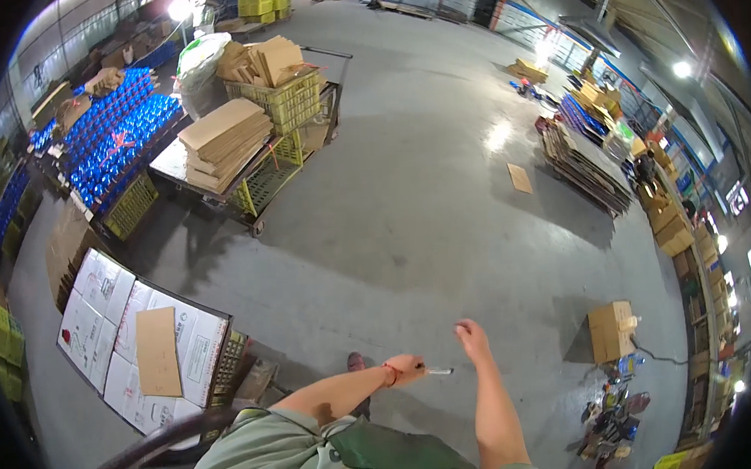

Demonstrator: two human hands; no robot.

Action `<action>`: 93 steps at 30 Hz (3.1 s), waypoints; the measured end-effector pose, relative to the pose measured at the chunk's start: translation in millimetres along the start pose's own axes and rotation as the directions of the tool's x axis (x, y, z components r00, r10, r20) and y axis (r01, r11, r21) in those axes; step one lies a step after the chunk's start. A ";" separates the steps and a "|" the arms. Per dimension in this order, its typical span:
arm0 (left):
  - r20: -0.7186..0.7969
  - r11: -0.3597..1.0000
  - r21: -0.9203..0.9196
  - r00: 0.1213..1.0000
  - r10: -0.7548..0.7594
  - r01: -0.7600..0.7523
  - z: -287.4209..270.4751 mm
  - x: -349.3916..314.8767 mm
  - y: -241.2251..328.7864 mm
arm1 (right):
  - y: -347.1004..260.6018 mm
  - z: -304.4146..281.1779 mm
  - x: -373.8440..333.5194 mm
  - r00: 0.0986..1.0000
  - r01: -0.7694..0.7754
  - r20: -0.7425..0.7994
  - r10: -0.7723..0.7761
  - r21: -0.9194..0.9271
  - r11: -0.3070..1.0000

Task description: The person writes on a stack of cardboard boxes using a marker, then walks across a warehouse floor to pick up a blue object and a plastic bottle.

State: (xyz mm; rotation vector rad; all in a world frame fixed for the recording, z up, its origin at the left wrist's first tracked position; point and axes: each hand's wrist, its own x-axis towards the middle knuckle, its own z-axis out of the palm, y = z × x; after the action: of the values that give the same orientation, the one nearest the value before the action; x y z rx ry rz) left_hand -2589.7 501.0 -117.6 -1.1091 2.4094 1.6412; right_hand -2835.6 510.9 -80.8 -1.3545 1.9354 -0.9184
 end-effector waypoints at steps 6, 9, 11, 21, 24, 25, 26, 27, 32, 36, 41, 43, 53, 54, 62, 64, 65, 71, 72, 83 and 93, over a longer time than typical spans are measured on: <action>-0.227 0.975 -0.206 0.965 -0.129 0.082 -180.9 63.5 -12.4 | -90.3 74.9 107.9 0.906 -0.025 0.416 0.080 -0.136 0.990; -0.331 0.961 -0.272 0.933 -0.144 0.052 -250.5 44.7 -46.7 | -100.8 125.7 148.9 0.818 -0.150 0.571 0.070 0.094 0.984; -0.437 0.924 -0.376 0.867 -0.239 0.065 -277.3 33.2 -94.5 | -117.8 169.2 174.4 0.785 -0.057 0.619 0.002 0.069 0.996; -0.412 0.395 -0.910 0.396 -0.821 -0.128 -410.4 -6.1 -329.2 | -266.2 449.2 540.1 0.850 -0.191 0.523 -0.063 0.418 0.888; -0.374 0.380 -0.924 0.263 -0.889 -0.028 -424.5 -45.4 -429.0 | -320.8 611.7 693.4 0.852 -0.241 0.523 -0.027 0.437 0.866; -0.252 0.250 -0.968 0.185 -0.950 -0.035 -436.1 -38.0 -439.4 | -312.4 659.9 745.8 0.879 -0.181 0.477 -0.031 0.393 0.902; -0.105 0.102 -0.994 0.094 -0.990 -0.042 -440.1 -43.9 -440.7 | -312.0 706.1 787.5 0.894 -0.245 0.438 0.099 0.291 0.925; -0.009 0.009 -1.000 0.022 -1.000 -0.005 -430.3 -87.8 -445.9 | -339.1 762.4 795.7 0.827 -0.391 0.531 0.186 0.306 0.868; 0.023 -0.023 -0.999 0.003 -1.000 0.022 -486.0 -61.7 -466.0 | -306.9 884.3 1000.1 0.924 -0.274 0.381 -0.007 0.675 0.685; 0.133 -0.141 -0.980 -0.062 -0.989 0.140 -534.7 -94.9 -448.3 | -341.6 927.5 945.7 0.822 -0.537 0.543 0.173 0.637 0.553; -0.008 0.094 -0.898 0.198 -0.980 0.431 -631.6 -108.9 -496.1 | -369.2 862.6 919.4 0.850 -0.525 0.405 0.337 0.588 0.616; -0.113 0.233 -0.872 0.286 -0.952 0.431 -643.4 -152.5 -528.4 | -400.1 846.6 854.5 0.747 -0.638 0.259 0.612 0.537 0.551; -0.491 0.572 -0.634 0.301 -0.818 0.520 -947.6 -321.6 -735.9 | -378.2 729.5 563.7 0.358 -0.099 0.737 0.573 -0.580 0.808; -0.536 0.573 -0.660 0.230 -0.812 0.486 -973.3 -335.7 -752.8 | -390.1 744.0 542.2 0.348 -0.179 0.711 0.612 -0.590 0.787; -0.627 0.686 -0.664 0.278 -0.728 0.298 -1103.8 -314.0 -827.7 | -467.9 880.4 540.8 0.544 -0.552 0.596 0.591 -0.277 0.787; -0.545 0.663 -0.727 0.437 -0.716 0.178 -1126.7 -298.1 -831.2 | -494.1 908.7 552.1 0.586 -0.596 0.578 0.568 -0.168 0.785; -0.545 0.691 -0.693 0.479 -0.688 0.205 -1143.2 -291.5 -835.7 | -506.2 918.1 552.7 0.603 -0.615 0.565 0.563 -0.121 0.779; -0.773 0.923 -0.357 0.509 -0.379 0.144 -1339.9 -234.8 -880.6 | -571.4 955.4 546.5 0.656 -0.679 0.470 0.591 0.025 0.734; -0.829 0.960 -0.220 0.486 -0.278 0.173 -1382.9 -236.0 -927.1 | -582.8 968.7 545.9 0.654 -0.683 0.471 0.592 0.033 0.729; -0.633 0.996 -0.047 0.769 -0.092 0.080 -1549.8 -11.6 -966.2 | -735.5 945.4 382.0 0.293 -0.953 0.022 0.956 0.084 0.290; -0.518 0.983 -0.120 0.836 -0.182 0.140 -1617.6 19.5 -945.1 | -868.5 1132.9 295.3 0.084 -0.961 0.108 0.991 0.270 0.052</action>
State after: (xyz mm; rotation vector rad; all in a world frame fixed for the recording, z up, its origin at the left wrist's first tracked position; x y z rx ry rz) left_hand -1496.9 -1020.1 -164.2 -1.9443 2.4477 1.5384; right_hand -1565.5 -204.3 -62.2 0.4441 2.0475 -0.4279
